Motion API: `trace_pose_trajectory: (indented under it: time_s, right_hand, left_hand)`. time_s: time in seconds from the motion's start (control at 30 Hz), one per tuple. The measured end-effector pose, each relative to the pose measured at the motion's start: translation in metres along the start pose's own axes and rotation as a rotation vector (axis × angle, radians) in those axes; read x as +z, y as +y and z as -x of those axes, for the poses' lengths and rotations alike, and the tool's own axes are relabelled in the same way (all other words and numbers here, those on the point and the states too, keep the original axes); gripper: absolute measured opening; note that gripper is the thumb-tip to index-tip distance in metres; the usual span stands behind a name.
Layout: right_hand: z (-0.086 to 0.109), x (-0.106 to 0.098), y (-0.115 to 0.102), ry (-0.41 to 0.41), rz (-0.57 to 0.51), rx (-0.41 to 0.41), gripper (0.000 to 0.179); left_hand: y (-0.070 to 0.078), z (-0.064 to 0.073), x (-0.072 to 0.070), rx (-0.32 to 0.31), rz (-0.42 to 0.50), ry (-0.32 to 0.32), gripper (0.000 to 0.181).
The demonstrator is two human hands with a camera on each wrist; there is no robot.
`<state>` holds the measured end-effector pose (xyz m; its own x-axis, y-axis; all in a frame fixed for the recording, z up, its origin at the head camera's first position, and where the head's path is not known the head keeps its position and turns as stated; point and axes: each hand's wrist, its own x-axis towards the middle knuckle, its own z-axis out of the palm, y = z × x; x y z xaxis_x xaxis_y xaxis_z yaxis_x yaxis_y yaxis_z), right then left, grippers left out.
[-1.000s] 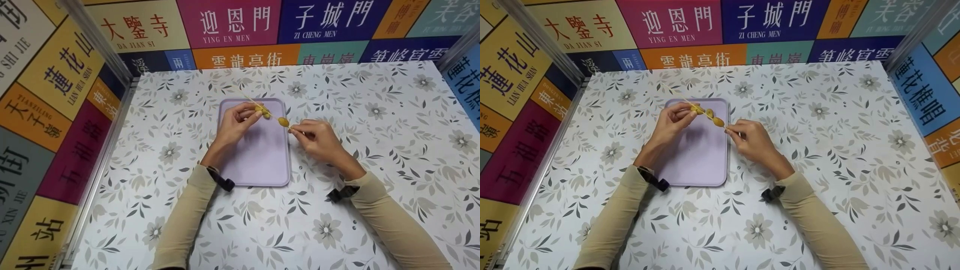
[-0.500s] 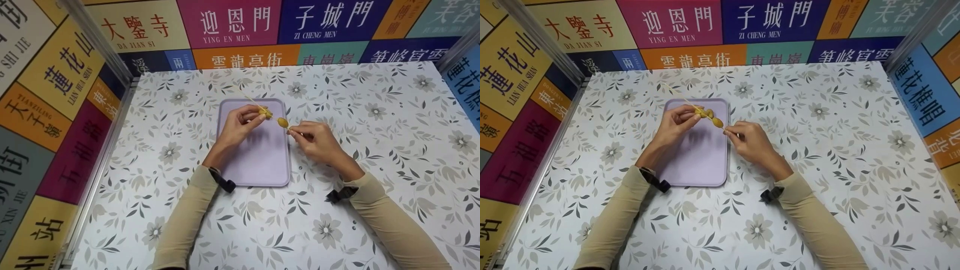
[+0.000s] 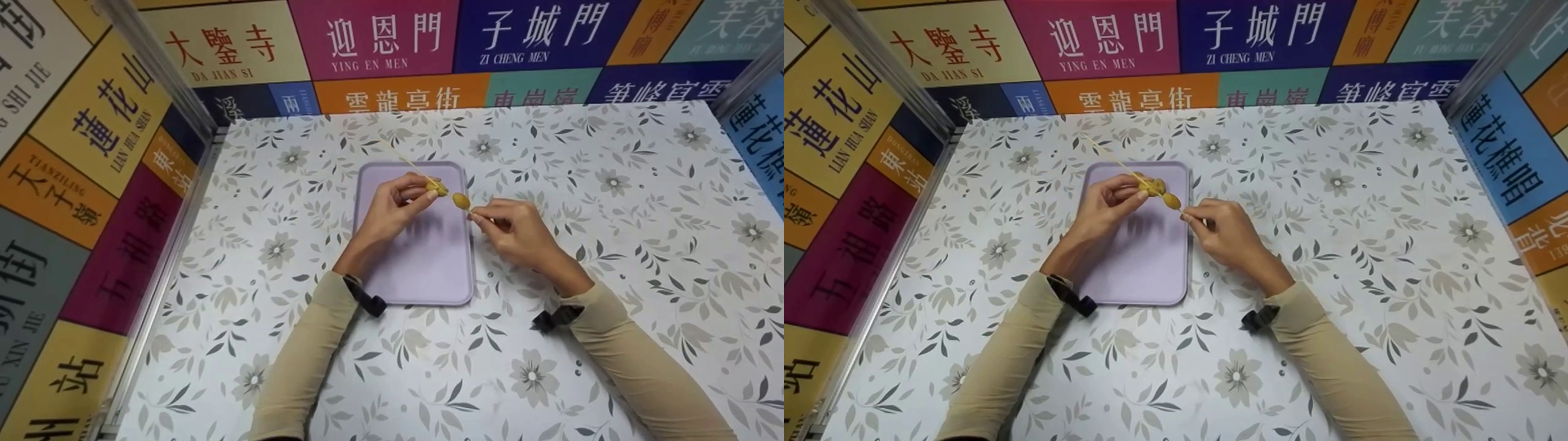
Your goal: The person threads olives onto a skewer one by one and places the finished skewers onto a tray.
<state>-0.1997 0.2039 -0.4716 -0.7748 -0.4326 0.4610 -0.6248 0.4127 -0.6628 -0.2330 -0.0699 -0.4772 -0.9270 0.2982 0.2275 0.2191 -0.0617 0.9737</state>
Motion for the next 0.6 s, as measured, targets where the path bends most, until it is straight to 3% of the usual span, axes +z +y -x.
trace_pose_trajectory:
  time_s: [0.37,0.6]
  right_hand:
    - [-0.0001,0.0014,-0.0017,0.011,-0.023,0.01,0.015]
    - [0.0007,-0.0013,-0.0031,0.041,-0.027,0.021,0.017]
  left_hand:
    - [-0.0035,0.0002,0.0006,-0.017,0.028,-0.023,0.026]
    - [0.0011,-0.0025,-0.0061,-0.025,-0.046,-0.055,0.026]
